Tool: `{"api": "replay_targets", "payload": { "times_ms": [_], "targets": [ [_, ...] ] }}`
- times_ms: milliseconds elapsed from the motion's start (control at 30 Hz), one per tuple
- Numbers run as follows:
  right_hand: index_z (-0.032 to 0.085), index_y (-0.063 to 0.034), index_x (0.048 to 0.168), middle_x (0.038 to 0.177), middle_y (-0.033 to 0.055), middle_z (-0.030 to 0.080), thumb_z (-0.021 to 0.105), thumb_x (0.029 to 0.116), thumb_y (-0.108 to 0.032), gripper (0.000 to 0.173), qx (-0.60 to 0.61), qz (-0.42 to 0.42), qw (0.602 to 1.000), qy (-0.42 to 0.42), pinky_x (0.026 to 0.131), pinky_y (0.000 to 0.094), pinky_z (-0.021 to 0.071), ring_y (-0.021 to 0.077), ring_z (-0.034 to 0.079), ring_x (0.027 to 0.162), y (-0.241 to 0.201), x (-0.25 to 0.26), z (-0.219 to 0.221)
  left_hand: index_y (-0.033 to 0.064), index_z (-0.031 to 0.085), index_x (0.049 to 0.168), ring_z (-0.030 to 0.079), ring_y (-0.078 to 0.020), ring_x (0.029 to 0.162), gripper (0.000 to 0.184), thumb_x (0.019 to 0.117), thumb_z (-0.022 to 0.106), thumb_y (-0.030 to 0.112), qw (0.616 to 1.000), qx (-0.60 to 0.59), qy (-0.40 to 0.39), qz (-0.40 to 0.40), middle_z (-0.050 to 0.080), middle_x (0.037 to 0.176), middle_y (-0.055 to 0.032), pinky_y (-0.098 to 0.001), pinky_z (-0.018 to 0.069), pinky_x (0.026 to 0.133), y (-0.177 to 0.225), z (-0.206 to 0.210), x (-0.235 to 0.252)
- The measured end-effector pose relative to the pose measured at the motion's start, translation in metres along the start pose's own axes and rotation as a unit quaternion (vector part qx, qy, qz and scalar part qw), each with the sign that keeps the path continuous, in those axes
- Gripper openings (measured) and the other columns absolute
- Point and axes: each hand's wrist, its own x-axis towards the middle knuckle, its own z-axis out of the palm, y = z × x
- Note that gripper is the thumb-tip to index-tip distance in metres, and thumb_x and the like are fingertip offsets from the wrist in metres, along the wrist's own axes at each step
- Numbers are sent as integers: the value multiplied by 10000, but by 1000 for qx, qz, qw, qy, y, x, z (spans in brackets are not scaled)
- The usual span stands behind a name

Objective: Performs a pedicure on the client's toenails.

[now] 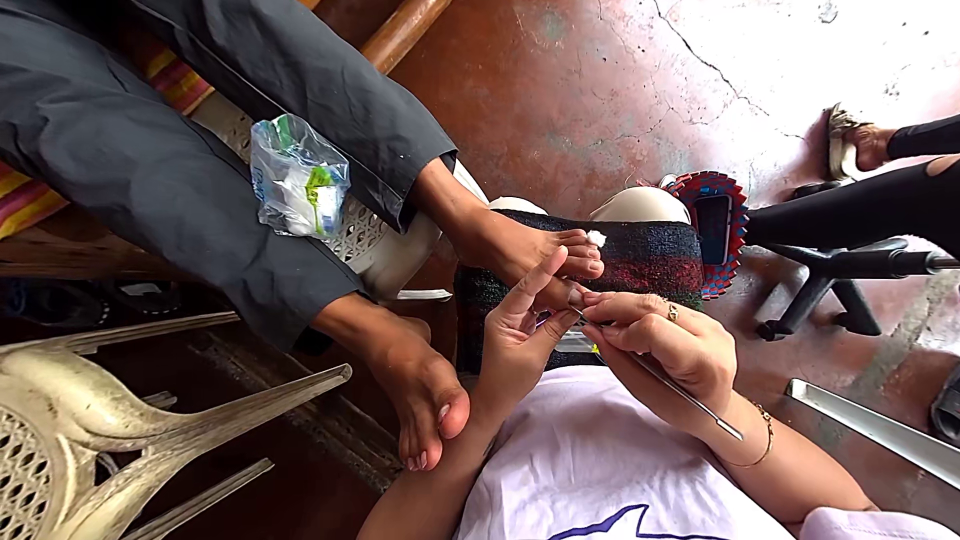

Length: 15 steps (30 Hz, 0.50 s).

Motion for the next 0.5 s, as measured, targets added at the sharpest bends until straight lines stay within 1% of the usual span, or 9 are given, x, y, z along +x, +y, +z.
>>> {"api": "replay_targets", "payload": {
  "times_ms": [167,267,333,500],
  "targets": [
    [628,-5,814,963,122,750,704,919,10,131,58,76,995,20,775,204,592,118,729,944,-4,2,0,175,581,1445,692,-162,1071,581,920,672,-58,1000,-5,-4,-2,700,1228,-66,-322,568,978,1,0,0],
    [620,-12,798,949,131,752,692,923,6,145,21,67,997,14,795,230,600,145,736,960,-8,2,1,173,578,1448,692,-166,1075,584,921,670,-60,1000,-7,-5,-3,693,1245,-68,-325,568,977,1,0,0],
    [615,-17,787,936,138,760,686,931,-3,162,-2,51,999,9,787,235,600,153,744,949,-7,2,2,168,577,1450,693,-165,1076,589,918,668,-67,1000,-9,-6,-3,699,1234,-65,-323,567,980,1,0,0],
    [640,-15,788,927,138,767,680,937,-17,154,-8,40,999,-6,762,220,589,138,746,926,-7,5,-1,191,584,1443,692,-157,1078,582,923,669,-56,1000,-6,-8,-6,700,1234,-53,-317,568,978,2,-1,0]
  ]
}}
